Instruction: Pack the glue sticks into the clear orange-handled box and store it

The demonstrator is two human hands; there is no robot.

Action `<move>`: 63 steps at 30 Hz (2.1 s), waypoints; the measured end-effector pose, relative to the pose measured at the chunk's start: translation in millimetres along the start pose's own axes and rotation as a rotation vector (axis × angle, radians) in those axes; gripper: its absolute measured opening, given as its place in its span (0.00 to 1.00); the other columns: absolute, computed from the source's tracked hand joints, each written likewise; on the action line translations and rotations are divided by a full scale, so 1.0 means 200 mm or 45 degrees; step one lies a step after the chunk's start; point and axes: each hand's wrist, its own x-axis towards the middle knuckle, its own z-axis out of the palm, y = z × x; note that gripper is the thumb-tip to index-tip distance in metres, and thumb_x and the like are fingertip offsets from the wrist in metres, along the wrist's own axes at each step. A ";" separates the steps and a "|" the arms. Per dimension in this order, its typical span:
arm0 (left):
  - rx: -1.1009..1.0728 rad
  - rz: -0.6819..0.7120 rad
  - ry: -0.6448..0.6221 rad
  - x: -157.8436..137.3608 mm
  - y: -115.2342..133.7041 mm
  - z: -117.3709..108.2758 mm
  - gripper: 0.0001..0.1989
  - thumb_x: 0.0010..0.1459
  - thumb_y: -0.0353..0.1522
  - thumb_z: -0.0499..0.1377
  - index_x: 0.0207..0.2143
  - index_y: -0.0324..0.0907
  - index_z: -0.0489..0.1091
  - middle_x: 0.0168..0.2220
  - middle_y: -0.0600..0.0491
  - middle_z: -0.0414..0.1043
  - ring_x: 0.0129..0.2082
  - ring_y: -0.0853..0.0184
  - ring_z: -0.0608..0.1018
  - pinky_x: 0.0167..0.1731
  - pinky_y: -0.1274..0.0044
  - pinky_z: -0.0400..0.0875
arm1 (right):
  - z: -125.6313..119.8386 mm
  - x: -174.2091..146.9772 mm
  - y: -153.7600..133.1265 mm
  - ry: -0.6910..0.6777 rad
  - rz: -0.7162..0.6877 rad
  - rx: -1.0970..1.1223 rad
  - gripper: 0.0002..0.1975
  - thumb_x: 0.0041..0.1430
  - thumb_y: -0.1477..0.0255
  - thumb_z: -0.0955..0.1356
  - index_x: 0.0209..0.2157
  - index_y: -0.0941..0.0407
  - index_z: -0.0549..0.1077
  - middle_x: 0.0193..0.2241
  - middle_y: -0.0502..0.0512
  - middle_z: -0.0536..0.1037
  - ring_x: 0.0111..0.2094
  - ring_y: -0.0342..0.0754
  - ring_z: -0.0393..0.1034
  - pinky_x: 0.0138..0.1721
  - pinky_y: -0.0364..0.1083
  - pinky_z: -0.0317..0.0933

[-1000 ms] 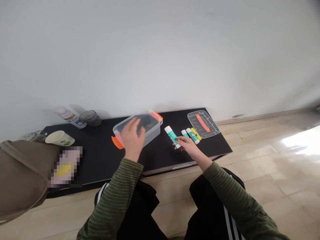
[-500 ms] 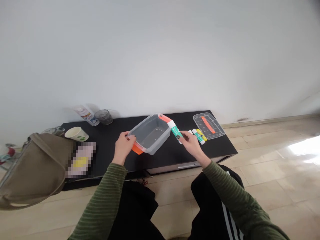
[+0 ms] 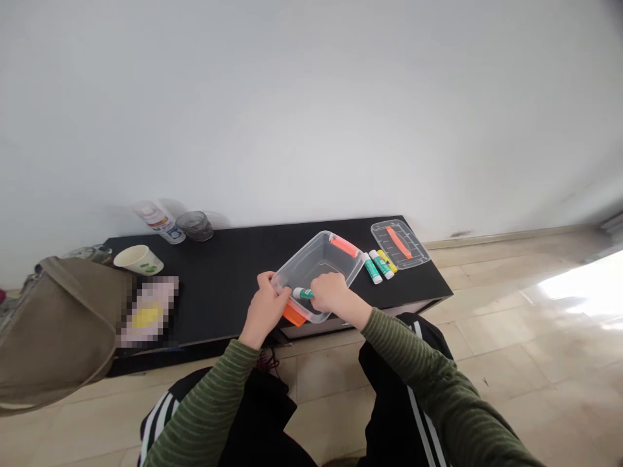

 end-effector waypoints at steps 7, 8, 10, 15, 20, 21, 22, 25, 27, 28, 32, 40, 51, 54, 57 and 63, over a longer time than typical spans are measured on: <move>-0.105 0.199 -0.019 0.02 -0.04 0.05 0.30 0.60 0.35 0.52 0.65 0.49 0.56 0.57 0.46 0.72 0.50 0.59 0.79 0.50 0.68 0.70 | 0.00 0.11 -0.01 -0.260 -0.100 -0.020 0.20 0.52 0.68 0.72 0.48 0.58 0.79 0.47 0.70 0.80 0.49 0.61 0.76 0.47 0.54 0.69; -0.112 0.205 -0.015 0.02 -0.05 0.05 0.30 0.60 0.35 0.52 0.66 0.49 0.56 0.58 0.46 0.71 0.52 0.59 0.78 0.52 0.67 0.69 | 0.00 0.12 -0.01 -0.290 -0.110 -0.030 0.21 0.52 0.69 0.72 0.48 0.58 0.79 0.48 0.70 0.80 0.50 0.62 0.75 0.48 0.56 0.68; -0.122 0.210 -0.003 0.02 -0.05 0.06 0.31 0.60 0.35 0.52 0.66 0.49 0.56 0.60 0.46 0.69 0.54 0.58 0.76 0.53 0.66 0.68 | 0.01 0.12 -0.02 -0.358 -0.130 -0.057 0.22 0.52 0.69 0.72 0.50 0.58 0.78 0.49 0.69 0.79 0.51 0.63 0.74 0.50 0.57 0.67; -0.140 0.216 -0.008 0.03 -0.03 0.07 0.31 0.60 0.34 0.52 0.66 0.48 0.56 0.60 0.45 0.70 0.52 0.58 0.78 0.53 0.66 0.69 | -0.01 0.08 -0.02 -0.273 -0.105 -0.016 0.18 0.55 0.68 0.70 0.48 0.55 0.79 0.49 0.66 0.79 0.50 0.61 0.75 0.47 0.54 0.68; -0.174 0.165 -0.021 0.05 -0.02 0.07 0.29 0.60 0.34 0.52 0.65 0.47 0.58 0.57 0.44 0.73 0.49 0.58 0.79 0.52 0.66 0.70 | -0.09 -0.03 0.27 0.576 0.139 0.328 0.17 0.67 0.65 0.60 0.46 0.49 0.78 0.43 0.55 0.82 0.44 0.51 0.76 0.42 0.46 0.65; -0.169 0.158 -0.018 0.05 -0.01 0.07 0.29 0.60 0.34 0.52 0.65 0.47 0.58 0.57 0.44 0.73 0.49 0.58 0.79 0.52 0.65 0.69 | -0.09 -0.05 0.36 0.739 0.243 0.371 0.19 0.69 0.65 0.58 0.47 0.50 0.77 0.43 0.55 0.82 0.44 0.50 0.75 0.42 0.45 0.64; -0.164 0.154 -0.014 0.06 -0.01 0.07 0.29 0.60 0.34 0.52 0.65 0.47 0.59 0.57 0.44 0.73 0.49 0.58 0.79 0.52 0.65 0.69 | -0.09 -0.06 0.46 0.867 0.354 0.402 0.20 0.70 0.65 0.56 0.48 0.51 0.77 0.43 0.56 0.81 0.43 0.50 0.75 0.43 0.45 0.63; -0.169 0.149 -0.007 0.07 -0.02 0.07 0.29 0.60 0.34 0.52 0.65 0.48 0.59 0.56 0.45 0.73 0.50 0.57 0.79 0.52 0.65 0.69 | -0.04 -0.06 0.73 0.846 0.628 0.457 0.17 0.68 0.67 0.59 0.48 0.54 0.76 0.42 0.58 0.81 0.45 0.52 0.74 0.43 0.46 0.63; -0.191 0.155 -0.004 0.08 -0.04 0.08 0.29 0.60 0.34 0.52 0.65 0.49 0.59 0.56 0.46 0.73 0.51 0.58 0.78 0.53 0.65 0.69 | 0.03 -0.04 0.84 0.592 0.731 0.436 0.15 0.65 0.67 0.62 0.47 0.54 0.76 0.42 0.60 0.80 0.46 0.54 0.74 0.43 0.47 0.63; -0.203 0.162 0.001 0.08 -0.04 0.09 0.29 0.60 0.34 0.52 0.64 0.50 0.59 0.56 0.46 0.73 0.51 0.58 0.78 0.53 0.65 0.69 | 0.07 -0.02 0.87 0.452 0.752 0.407 0.14 0.64 0.67 0.64 0.47 0.53 0.76 0.43 0.61 0.80 0.47 0.55 0.74 0.43 0.48 0.63; -0.234 0.190 0.031 0.12 -0.06 0.10 0.28 0.61 0.33 0.51 0.64 0.50 0.60 0.56 0.47 0.73 0.55 0.60 0.76 0.56 0.67 0.67 | 0.19 0.05 0.85 0.139 0.763 0.244 0.15 0.63 0.65 0.66 0.49 0.53 0.76 0.48 0.63 0.77 0.50 0.57 0.73 0.45 0.50 0.64; -0.219 0.184 0.016 0.17 -0.06 0.09 0.28 0.61 0.32 0.49 0.64 0.51 0.61 0.55 0.49 0.75 0.49 0.62 0.79 0.51 0.69 0.70 | 0.23 0.08 0.80 0.098 0.762 0.208 0.18 0.63 0.62 0.66 0.49 0.58 0.75 0.48 0.68 0.76 0.51 0.59 0.73 0.45 0.51 0.65; -0.177 0.195 0.009 0.17 -0.04 0.09 0.28 0.61 0.32 0.49 0.64 0.51 0.61 0.51 0.52 0.78 0.45 0.62 0.79 0.46 0.71 0.71 | -0.01 -0.09 0.48 0.978 0.210 0.404 0.20 0.70 0.64 0.57 0.55 0.59 0.67 0.47 0.64 0.76 0.47 0.53 0.70 0.47 0.46 0.61; -0.164 0.188 0.001 0.17 -0.04 0.09 0.28 0.60 0.31 0.50 0.64 0.51 0.60 0.51 0.52 0.78 0.44 0.62 0.80 0.46 0.70 0.72 | -0.03 -0.03 0.28 0.644 0.049 0.380 0.16 0.68 0.62 0.61 0.49 0.56 0.71 0.44 0.60 0.78 0.45 0.53 0.72 0.44 0.46 0.62; -0.147 0.193 0.006 0.16 -0.02 0.08 0.28 0.60 0.31 0.49 0.64 0.50 0.60 0.51 0.51 0.78 0.46 0.61 0.79 0.47 0.69 0.71 | -0.02 0.04 0.15 0.337 0.082 0.311 0.17 0.66 0.58 0.63 0.45 0.54 0.73 0.41 0.59 0.80 0.43 0.55 0.75 0.41 0.47 0.63; -0.127 0.180 -0.009 0.15 0.01 0.07 0.28 0.61 0.31 0.49 0.64 0.49 0.60 0.52 0.51 0.77 0.49 0.59 0.78 0.49 0.68 0.70 | 0.00 0.11 0.14 0.113 0.157 0.165 0.21 0.63 0.56 0.64 0.47 0.56 0.75 0.45 0.64 0.80 0.46 0.60 0.75 0.43 0.51 0.66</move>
